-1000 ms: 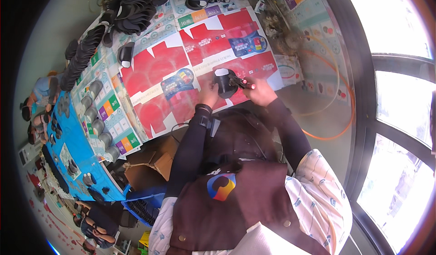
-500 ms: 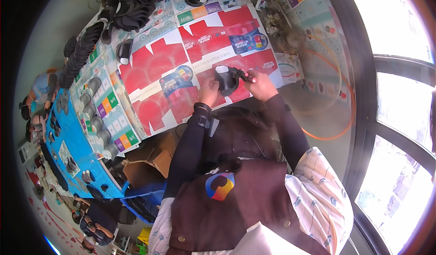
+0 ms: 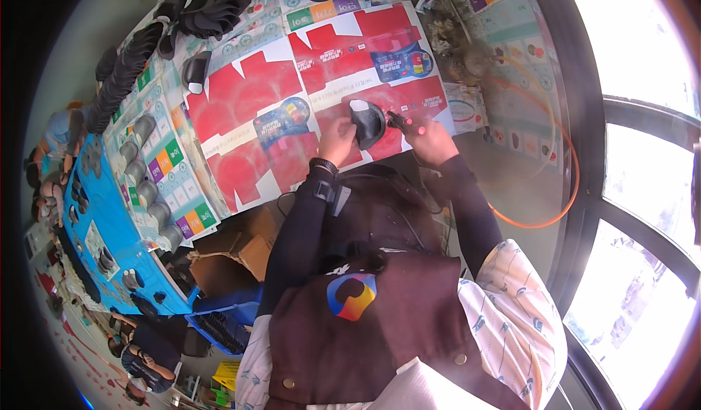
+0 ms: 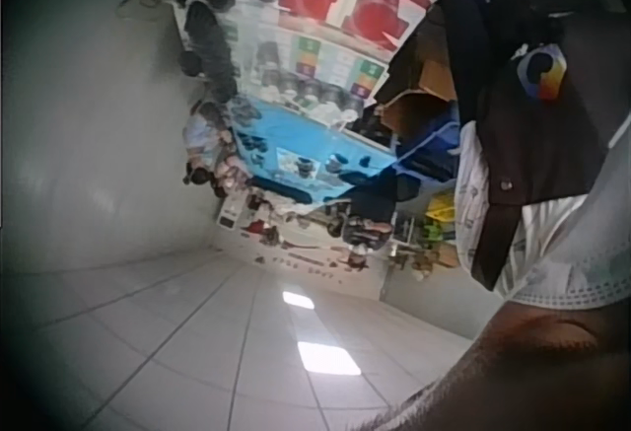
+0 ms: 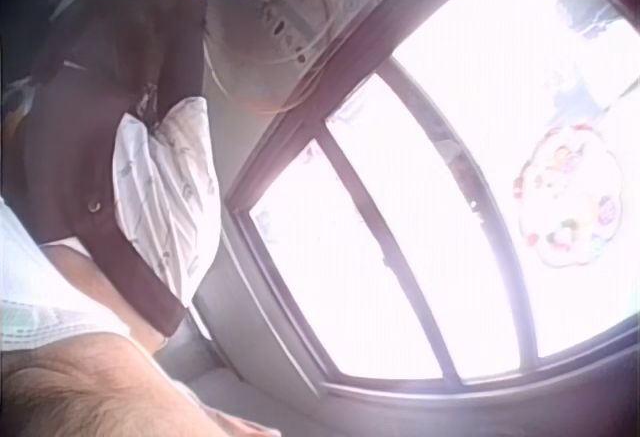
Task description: Using a handheld heat gun or specialized tool to finish shoe components on a production line.
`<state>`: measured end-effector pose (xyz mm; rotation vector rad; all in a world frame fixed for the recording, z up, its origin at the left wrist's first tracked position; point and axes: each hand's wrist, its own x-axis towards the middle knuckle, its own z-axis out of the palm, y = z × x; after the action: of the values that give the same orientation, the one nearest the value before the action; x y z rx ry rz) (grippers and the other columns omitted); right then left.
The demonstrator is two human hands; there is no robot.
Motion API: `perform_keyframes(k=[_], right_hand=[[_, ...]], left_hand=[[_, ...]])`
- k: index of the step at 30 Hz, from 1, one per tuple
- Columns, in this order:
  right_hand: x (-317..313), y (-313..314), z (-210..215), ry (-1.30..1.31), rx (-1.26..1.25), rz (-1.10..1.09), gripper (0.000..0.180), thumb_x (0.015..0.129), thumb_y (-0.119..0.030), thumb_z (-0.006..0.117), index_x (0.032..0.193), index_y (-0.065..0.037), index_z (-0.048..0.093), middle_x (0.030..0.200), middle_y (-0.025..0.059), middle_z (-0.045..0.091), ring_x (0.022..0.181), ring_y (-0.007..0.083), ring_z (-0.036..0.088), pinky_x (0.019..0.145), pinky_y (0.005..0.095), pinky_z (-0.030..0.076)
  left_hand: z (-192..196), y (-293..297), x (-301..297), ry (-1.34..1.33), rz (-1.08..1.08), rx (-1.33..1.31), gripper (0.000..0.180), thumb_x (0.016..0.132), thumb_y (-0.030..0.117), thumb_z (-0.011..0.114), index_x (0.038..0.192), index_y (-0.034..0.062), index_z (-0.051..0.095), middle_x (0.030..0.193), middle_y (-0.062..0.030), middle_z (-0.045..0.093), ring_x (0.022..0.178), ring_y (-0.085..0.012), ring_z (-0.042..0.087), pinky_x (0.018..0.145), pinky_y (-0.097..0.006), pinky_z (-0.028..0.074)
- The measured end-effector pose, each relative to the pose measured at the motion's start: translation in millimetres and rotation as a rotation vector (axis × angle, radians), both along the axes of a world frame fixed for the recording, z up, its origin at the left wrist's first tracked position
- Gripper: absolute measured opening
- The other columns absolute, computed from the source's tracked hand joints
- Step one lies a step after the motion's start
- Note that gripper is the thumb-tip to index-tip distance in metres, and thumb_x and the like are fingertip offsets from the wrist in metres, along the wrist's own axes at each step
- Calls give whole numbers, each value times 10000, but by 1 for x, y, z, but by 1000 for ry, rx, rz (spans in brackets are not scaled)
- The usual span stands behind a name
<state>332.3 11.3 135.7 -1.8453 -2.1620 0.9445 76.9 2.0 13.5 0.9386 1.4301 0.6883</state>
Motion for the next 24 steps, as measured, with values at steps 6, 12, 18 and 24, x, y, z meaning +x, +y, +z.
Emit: perform_keyframes(k=[6,12,18,24], right_hand=[[-19,8,17,148,-90,-168,250,838,-213,618,999,-28,663,895,280,669,906,487,630,782,553,495],[-9,3,15,133,-207,-136,297,831,-219,634,1056,-29,676,926,272,678,927,483,632,790,528,508],[-22,14,25,186,-242,-173,359,795,-230,674,1103,-46,686,966,256,698,975,456,653,833,508,512],[-14,7,24,170,-344,-90,316,808,-236,665,1056,-42,691,943,255,693,950,461,649,822,501,517]], left_hand=[[1,3,-3,21,-32,0,316,996,172,650,1243,-11,579,1036,-117,680,837,-183,718,708,-316,601],[-1,2,-5,-30,14,-65,341,981,187,656,1245,-16,582,1052,-129,689,824,-199,721,686,-325,600],[-12,1,-11,-82,63,-127,391,974,199,652,1281,-28,569,1078,-149,693,817,-215,732,670,-326,594],[-17,0,-16,-104,72,-147,414,972,209,654,1293,-35,564,1073,-146,695,827,-214,732,681,-328,593]])
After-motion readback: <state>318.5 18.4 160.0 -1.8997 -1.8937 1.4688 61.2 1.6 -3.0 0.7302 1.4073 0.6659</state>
